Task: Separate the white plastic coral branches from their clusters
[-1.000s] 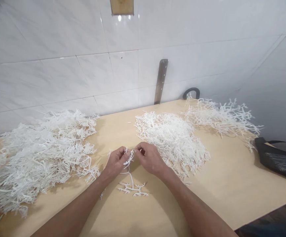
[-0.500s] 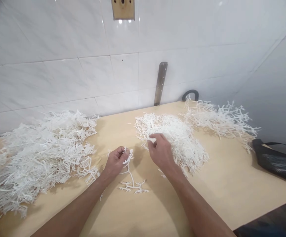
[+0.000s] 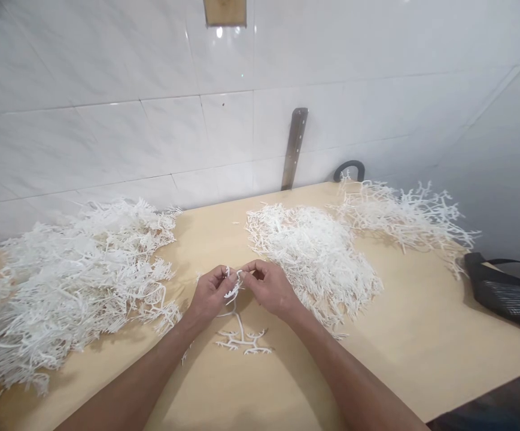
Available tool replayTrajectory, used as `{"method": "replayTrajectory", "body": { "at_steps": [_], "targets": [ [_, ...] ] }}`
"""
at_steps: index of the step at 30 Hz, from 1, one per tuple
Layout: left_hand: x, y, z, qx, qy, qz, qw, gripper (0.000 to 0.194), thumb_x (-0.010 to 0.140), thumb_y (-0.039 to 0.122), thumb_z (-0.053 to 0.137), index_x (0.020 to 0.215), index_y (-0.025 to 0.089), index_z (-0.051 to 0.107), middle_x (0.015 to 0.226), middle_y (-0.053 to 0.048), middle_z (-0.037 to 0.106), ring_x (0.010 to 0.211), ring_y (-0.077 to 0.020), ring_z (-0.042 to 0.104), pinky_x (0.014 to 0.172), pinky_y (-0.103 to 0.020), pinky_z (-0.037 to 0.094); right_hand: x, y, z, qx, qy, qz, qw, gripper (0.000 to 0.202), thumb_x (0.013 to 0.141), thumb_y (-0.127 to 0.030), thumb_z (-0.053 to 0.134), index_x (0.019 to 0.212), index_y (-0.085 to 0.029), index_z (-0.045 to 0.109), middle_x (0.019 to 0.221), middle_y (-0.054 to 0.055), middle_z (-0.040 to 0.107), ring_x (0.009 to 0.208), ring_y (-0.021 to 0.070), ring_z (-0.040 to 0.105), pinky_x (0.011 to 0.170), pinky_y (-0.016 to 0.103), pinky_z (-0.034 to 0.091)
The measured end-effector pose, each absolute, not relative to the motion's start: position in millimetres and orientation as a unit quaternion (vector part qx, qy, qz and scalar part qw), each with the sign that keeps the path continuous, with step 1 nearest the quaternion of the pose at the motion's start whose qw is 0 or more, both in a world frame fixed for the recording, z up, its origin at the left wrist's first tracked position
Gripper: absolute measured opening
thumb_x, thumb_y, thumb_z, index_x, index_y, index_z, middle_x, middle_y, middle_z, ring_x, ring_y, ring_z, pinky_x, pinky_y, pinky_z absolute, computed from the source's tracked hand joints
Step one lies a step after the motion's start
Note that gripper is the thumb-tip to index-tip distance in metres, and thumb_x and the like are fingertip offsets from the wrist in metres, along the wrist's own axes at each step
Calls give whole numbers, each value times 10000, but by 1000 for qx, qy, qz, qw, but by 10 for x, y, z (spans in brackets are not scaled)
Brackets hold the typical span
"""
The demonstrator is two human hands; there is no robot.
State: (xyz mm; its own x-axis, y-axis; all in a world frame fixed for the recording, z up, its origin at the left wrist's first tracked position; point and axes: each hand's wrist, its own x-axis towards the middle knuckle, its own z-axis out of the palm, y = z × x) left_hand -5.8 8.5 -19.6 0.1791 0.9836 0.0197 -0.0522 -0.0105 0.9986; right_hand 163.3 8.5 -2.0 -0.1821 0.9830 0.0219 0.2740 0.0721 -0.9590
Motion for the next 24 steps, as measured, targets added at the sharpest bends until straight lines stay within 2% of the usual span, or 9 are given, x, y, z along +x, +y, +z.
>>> {"method": "replayTrajectory", "body": {
  "at_steps": [4, 7, 11, 16, 19, 24],
  "targets": [
    [-61, 77, -203, 549, 438, 458, 545, 374, 805, 519, 689, 780, 160, 587, 639, 20, 517, 572, -96, 437, 560, -233, 353, 1632, 87, -28, -511, -609, 464, 392, 260, 882, -428, 591, 884, -188, 691, 660, 6, 639, 479, 126, 500, 446, 256, 392],
    [-64, 55, -178, 565, 442, 445, 536, 363, 826, 512, 667, 769, 167, 567, 643, 26, 500, 583, -99, 431, 565, -232, 349, 1614, 83, -40, -536, -647, 370, 397, 205, 893, -348, 561, 880, -190, 690, 766, 38, 688, 641, 172, 600, 581, 291, 458],
    [-72, 45, -143, 576, 445, 427, 537, 373, 832, 500, 652, 705, 182, 504, 619, 43, 441, 571, -96, 395, 543, -224, 327, 1538, 51, -82, -550, -706, 237, 378, 171, 928, -249, 504, 875, -195, 658, 860, 57, 692, 777, 196, 614, 703, 320, 456],
    [-92, 75, -176, 586, 454, 421, 523, 371, 848, 487, 624, 691, 189, 470, 598, 51, 416, 559, -95, 383, 530, -222, 315, 1456, 70, -160, -560, -749, 97, 340, 172, 953, -188, 445, 873, -181, 597, 883, 88, 649, 742, 195, 576, 662, 304, 412],
    [-90, 70, -206, 585, 445, 422, 530, 360, 847, 489, 624, 712, 185, 486, 599, 50, 432, 555, -93, 394, 535, -222, 326, 1564, 154, -173, -611, -722, 49, 320, 190, 930, -149, 414, 825, -174, 571, 829, 95, 620, 687, 197, 545, 621, 306, 386],
    [-58, 48, -213, 556, 444, 461, 530, 335, 824, 465, 658, 726, 174, 526, 606, 46, 445, 549, -82, 386, 535, -219, 317, 1899, 253, -126, -666, -638, 58, 383, 88, 880, -234, 504, 830, -191, 563, 784, 63, 635, 696, 204, 576, 668, 320, 416]
  ]
}}
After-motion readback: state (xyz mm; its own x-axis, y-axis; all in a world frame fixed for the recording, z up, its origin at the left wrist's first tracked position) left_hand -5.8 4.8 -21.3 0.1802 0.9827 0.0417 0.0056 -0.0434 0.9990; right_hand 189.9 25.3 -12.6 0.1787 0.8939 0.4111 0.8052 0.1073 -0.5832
